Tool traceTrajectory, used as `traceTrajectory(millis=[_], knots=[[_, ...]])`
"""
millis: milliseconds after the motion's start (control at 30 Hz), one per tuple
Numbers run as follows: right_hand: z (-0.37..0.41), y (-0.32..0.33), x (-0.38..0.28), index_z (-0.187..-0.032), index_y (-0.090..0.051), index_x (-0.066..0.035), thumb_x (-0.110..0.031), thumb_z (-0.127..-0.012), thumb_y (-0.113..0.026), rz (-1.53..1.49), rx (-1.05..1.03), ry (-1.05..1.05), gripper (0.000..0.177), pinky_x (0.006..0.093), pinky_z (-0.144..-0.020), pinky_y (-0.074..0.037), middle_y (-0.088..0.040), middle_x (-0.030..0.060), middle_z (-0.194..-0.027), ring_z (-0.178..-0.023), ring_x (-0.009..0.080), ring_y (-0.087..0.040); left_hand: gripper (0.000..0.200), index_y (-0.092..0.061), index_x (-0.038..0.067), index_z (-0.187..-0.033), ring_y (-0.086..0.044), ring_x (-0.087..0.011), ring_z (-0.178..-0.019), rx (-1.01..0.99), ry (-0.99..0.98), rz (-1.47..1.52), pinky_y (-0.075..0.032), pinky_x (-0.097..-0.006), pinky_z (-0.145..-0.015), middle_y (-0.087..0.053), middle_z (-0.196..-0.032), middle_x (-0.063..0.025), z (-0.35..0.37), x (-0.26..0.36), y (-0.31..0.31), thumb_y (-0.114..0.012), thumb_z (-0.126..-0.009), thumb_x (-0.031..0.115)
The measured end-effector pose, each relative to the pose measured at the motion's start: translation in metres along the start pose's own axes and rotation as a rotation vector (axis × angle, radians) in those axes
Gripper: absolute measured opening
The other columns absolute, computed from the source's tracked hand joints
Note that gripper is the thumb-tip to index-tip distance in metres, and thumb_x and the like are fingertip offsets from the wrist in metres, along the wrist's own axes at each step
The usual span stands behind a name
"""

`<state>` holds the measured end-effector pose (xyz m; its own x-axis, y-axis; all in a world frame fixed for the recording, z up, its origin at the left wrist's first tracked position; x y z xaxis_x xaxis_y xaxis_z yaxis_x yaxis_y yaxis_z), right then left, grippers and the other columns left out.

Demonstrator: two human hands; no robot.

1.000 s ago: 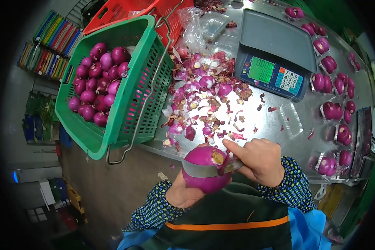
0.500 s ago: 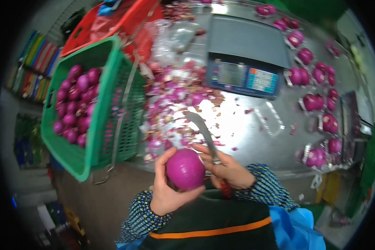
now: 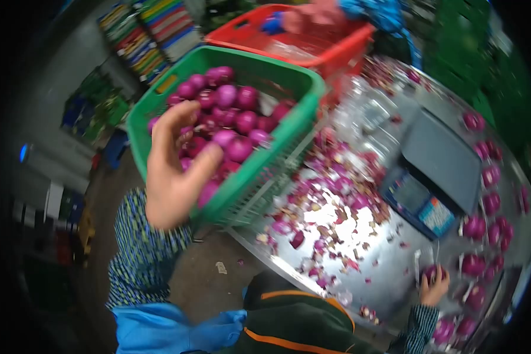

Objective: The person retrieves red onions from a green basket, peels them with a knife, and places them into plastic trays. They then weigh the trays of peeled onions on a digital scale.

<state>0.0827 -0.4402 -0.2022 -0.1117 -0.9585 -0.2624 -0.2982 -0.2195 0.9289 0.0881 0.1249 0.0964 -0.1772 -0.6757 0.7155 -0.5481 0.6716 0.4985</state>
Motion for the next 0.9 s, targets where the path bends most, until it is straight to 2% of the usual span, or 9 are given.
traceTrajectory(millis=[133, 200, 267, 333, 367, 400, 467, 700, 900], knots=[[-0.002, -0.002, 0.001, -0.115, -0.056, -0.006, -0.018, -0.082, -0.061, -0.075, 0.114, -0.052, 0.035, 0.0384, -0.089, -0.043, -0.044, 0.02, -0.124, -0.114, 0.0351, -0.044, 0.044, -0.046, 0.003, -0.12, -0.054, -0.0158, -0.095, -0.068, 0.24, -0.084, -0.046, -0.0298, -0.083, -0.053, -0.113, -0.0106, -0.057, -0.086, 0.08, -0.064, -0.08, 0.009], [-0.018, 0.059, -0.143, -0.099, -0.054, 0.004, -0.019, -0.089, -0.057, -0.557, 0.177, 0.039, 0.026, 0.0265, -0.049, -0.039, -0.053, 0.0051, -0.067, -0.057, 0.0111, -0.045, 0.05, -0.048, 0.003, -0.119, -0.056, -0.022, -0.095, -0.258, 0.256, -0.366, -0.046, -0.0326, -0.084, -0.055, -0.111, -0.0153, -0.075, -0.145, 0.099, -0.066, -0.076, 0.019], [0.011, 0.024, -0.144, -0.114, -0.05, 0.006, -0.019, -0.088, -0.058, -0.506, -0.31, -0.292, 0.038, 0.0275, -0.052, -0.044, -0.056, 0.0069, -0.071, -0.061, 0.0122, -0.05, 0.065, -0.046, 0.001, -0.122, -0.056, -0.0297, -0.098, -0.334, 0.291, -0.891, -0.045, -0.0368, -0.085, -0.056, -0.107, -0.0176, -0.087, -0.233, 0.101, -0.07, -0.07, 0.033], [0.044, 0.01, -0.21, -0.127, -0.044, 0.002, -0.018, -0.087, -0.059, -0.784, -0.654, -0.364, 0.047, 0.0275, -0.054, -0.046, -0.058, 0.0078, -0.081, -0.063, 0.0146, -0.054, 0.091, -0.034, 0.003, -0.133, -0.051, -0.0359, -0.109, -0.37, 0.698, -1.239, -0.039, -0.0433, -0.095, -0.052, -0.116, -0.0236, -0.095, -0.264, 0.085, -0.068, -0.063, 0.052], [0.06, 0.007, -0.257, -0.122, -0.05, 0.0, -0.018, -0.087, -0.06, -1.352, -0.621, -0.56, 0.041, 0.0275, -0.058, -0.046, -0.06, 0.0067, -0.079, -0.061, 0.0137, -0.053, 0.1, -0.029, 0.004, -0.136, -0.049, -0.0362, -0.113, -0.401, 0.842, -1.183, -0.038, -0.0438, -0.097, -0.049, -0.12, -0.0247, -0.099, -0.276, 0.083, -0.067, -0.06, 0.057], [0.062, 0.031, -0.29, -0.114, -0.057, 0.0, -0.017, -0.087, -0.06, -0.824, -0.71, 0.046, 0.032, 0.0279, -0.061, -0.046, -0.062, 0.0055, -0.074, -0.061, 0.0132, -0.053, 0.105, -0.028, 0.005, -0.136, -0.048, -0.0367, -0.113, -0.418, 0.891, -1.157, -0.038, -0.043, -0.097, -0.047, -0.123, -0.0255, -0.103, -0.309, 0.084, -0.069, -0.057, 0.061], [0.07, 0.02, -0.294, -0.105, -0.062, 0.001, -0.016, -0.086, -0.061, -0.741, -0.947, 0.008, 0.025, 0.0265, -0.057, -0.045, -0.062, 0.0044, -0.068, -0.059, 0.0116, -0.054, 0.113, -0.027, 0.005, -0.136, -0.049, -0.0359, -0.114, -0.356, 0.904, -0.982, -0.038, -0.0411, -0.098, -0.047, -0.124, -0.0253, -0.106, -0.327, 0.076, -0.071, -0.052, 0.065], [0.034, 0.017, -0.289, -0.1, -0.064, -0.001, -0.016, -0.086, -0.06, -0.622, -0.706, 0.093, 0.02, 0.0254, -0.049, -0.04, -0.061, 0.0065, -0.065, -0.052, 0.0096, -0.049, 0.103, -0.037, 0.008, -0.126, -0.051, -0.0335, -0.109, -0.281, 0.779, -0.88, -0.041, -0.0389, -0.095, -0.049, -0.117, -0.0234, -0.109, -0.309, 0.071, -0.08, -0.044, 0.053], [0.034, 0.043, -0.283, -0.103, -0.061, 0.0, -0.013, -0.086, -0.06, -0.759, -0.565, 0.083, 0.021, 0.0244, -0.052, -0.04, -0.059, 0.0037, -0.07, -0.058, 0.0109, -0.048, 0.088, -0.032, 0.008, -0.128, -0.047, -0.0201, -0.112, -0.349, 0.243, 0.214, -0.04, -0.0353, -0.096, -0.047, -0.119, -0.0114, -0.055, -0.092, 0.071, -0.083, -0.056, 0.014]])
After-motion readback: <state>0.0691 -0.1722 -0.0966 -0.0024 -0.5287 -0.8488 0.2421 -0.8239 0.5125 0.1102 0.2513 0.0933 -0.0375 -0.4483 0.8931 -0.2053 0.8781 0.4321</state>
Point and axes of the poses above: each hand's wrist, its own z-axis away from the middle knuckle, its own y-axis out of the back of the hand, x = y × z, the point moved 1 cm from there along -z, towards the middle knuckle
